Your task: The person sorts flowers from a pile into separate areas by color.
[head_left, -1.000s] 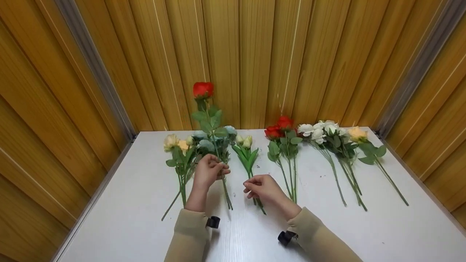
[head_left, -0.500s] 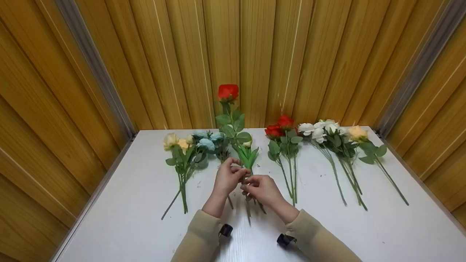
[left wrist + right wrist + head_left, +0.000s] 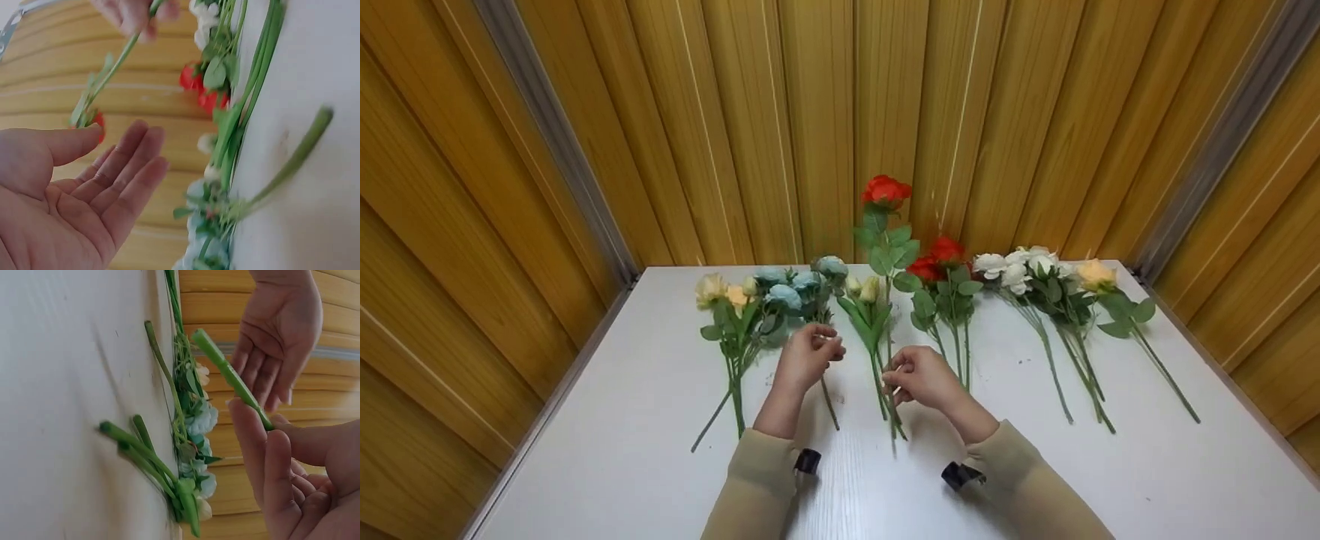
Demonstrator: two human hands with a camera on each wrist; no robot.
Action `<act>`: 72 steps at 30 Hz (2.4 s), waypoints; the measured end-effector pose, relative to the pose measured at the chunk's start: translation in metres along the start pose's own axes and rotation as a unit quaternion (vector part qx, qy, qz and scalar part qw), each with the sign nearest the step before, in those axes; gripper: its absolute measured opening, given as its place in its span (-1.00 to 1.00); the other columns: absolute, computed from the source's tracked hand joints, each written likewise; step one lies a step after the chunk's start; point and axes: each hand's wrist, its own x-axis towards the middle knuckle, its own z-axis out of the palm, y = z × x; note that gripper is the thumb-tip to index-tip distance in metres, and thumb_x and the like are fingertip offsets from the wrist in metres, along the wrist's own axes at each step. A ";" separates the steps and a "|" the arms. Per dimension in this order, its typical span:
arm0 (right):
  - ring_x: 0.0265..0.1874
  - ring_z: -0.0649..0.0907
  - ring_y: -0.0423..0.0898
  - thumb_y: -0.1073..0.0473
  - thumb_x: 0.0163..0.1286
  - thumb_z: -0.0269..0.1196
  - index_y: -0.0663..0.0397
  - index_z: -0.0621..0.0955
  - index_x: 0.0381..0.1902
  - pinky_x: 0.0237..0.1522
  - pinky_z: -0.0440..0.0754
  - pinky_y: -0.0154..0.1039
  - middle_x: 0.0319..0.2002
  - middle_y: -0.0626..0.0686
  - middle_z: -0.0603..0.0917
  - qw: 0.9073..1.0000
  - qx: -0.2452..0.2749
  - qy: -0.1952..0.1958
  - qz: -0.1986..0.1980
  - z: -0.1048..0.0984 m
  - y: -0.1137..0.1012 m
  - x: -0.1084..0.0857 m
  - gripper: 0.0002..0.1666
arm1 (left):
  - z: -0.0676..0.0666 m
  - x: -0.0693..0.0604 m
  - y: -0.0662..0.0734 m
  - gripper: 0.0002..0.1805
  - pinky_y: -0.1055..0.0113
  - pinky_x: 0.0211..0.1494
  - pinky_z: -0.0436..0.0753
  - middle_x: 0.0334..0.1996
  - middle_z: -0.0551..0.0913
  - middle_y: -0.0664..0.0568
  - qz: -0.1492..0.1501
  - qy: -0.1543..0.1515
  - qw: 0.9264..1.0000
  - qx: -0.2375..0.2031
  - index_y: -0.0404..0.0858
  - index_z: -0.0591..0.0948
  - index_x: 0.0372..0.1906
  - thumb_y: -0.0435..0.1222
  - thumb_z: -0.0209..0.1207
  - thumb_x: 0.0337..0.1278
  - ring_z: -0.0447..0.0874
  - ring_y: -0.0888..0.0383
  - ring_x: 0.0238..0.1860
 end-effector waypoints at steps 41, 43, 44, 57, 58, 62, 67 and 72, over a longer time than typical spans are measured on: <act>-0.80 0.50 -0.13 0.39 0.41 0.23 0.34 0.69 -0.57 -0.63 0.54 -0.28 -0.81 0.02 0.52 0.959 -0.137 0.009 0.248 -0.072 0.045 0.004 -0.69 | -0.102 0.000 -0.081 -0.58 -0.32 0.20 0.55 0.04 0.63 -0.49 -0.199 0.094 0.950 0.224 -0.55 0.53 0.10 -0.30 0.12 0.30 0.63 -0.42 0.08; -0.80 0.49 -0.14 0.39 0.41 0.23 0.33 0.69 -0.58 -0.62 0.53 -0.29 -0.81 0.02 0.52 0.958 -0.140 0.004 0.251 -0.072 0.045 0.004 -0.68 | -0.102 0.000 -0.082 -0.66 -0.31 0.23 0.53 0.02 0.66 -0.44 -0.196 0.093 0.950 0.224 -0.51 0.55 0.05 -0.35 0.08 0.31 0.65 -0.35 0.05; -0.80 0.48 -0.14 0.38 0.40 0.23 0.32 0.68 -0.60 -0.63 0.52 -0.29 -0.81 0.02 0.51 0.958 -0.136 0.005 0.253 -0.072 0.045 0.004 -0.67 | -0.102 -0.001 -0.082 -0.71 -0.31 0.24 0.53 0.00 0.66 -0.43 -0.194 0.094 0.951 0.223 -0.49 0.56 0.00 -0.37 0.04 0.31 0.65 -0.32 0.03; -0.81 0.41 -0.15 0.28 0.39 0.31 0.07 0.49 -0.70 -0.65 0.50 -0.29 -0.83 -0.07 0.38 0.965 -0.093 0.024 0.246 -0.073 0.046 0.002 -0.57 | -0.110 0.000 -0.083 -0.74 0.01 -0.15 0.63 -0.24 0.66 -0.32 -0.201 0.106 0.952 0.203 -0.51 0.58 -0.13 -0.34 0.06 0.30 0.51 -0.04 -0.31; -0.82 0.41 -0.15 0.28 0.39 0.30 0.05 0.46 -0.71 -0.66 0.50 -0.29 -0.84 -0.07 0.37 0.965 -0.093 0.025 0.245 -0.073 0.046 0.001 -0.55 | -0.111 0.000 -0.082 -0.73 0.02 -0.16 0.63 -0.24 0.66 -0.31 -0.203 0.107 0.953 0.200 -0.51 0.58 -0.12 -0.33 0.06 0.32 0.51 -0.04 -0.31; -0.86 0.43 -0.16 0.26 0.40 0.26 -0.01 0.40 -0.74 -0.70 0.49 -0.29 -0.86 -0.08 0.35 0.964 -0.091 0.031 0.247 -0.074 0.045 0.001 -0.51 | -0.115 -0.001 -0.080 -0.71 0.10 -0.24 0.60 -0.30 0.63 -0.28 -0.201 0.114 0.957 0.173 -0.54 0.58 -0.10 -0.32 0.12 0.32 0.51 -0.04 -0.32; -0.85 0.44 -0.14 0.22 0.44 0.25 0.05 0.42 -0.60 -0.70 0.51 -0.27 -0.86 -0.07 0.33 0.963 -0.084 0.029 0.254 -0.075 0.044 0.001 -0.61 | -0.119 0.000 -0.076 -0.86 0.25 -0.50 0.48 -0.54 0.56 -0.09 -0.202 0.127 0.958 0.157 -0.46 0.64 -0.34 -0.41 0.18 0.11 0.47 0.03 -0.51; -0.77 0.50 -0.12 0.14 0.51 0.23 0.38 0.46 -0.03 -0.62 0.59 -0.25 -0.74 0.00 0.42 0.960 -0.104 0.021 0.261 -0.078 0.042 0.002 -0.64 | -0.122 0.001 -0.074 -0.79 0.32 -0.59 0.44 -0.70 0.68 -0.02 -0.218 0.145 0.956 0.130 -0.38 0.74 -0.50 -0.44 0.16 0.18 0.53 0.13 -0.68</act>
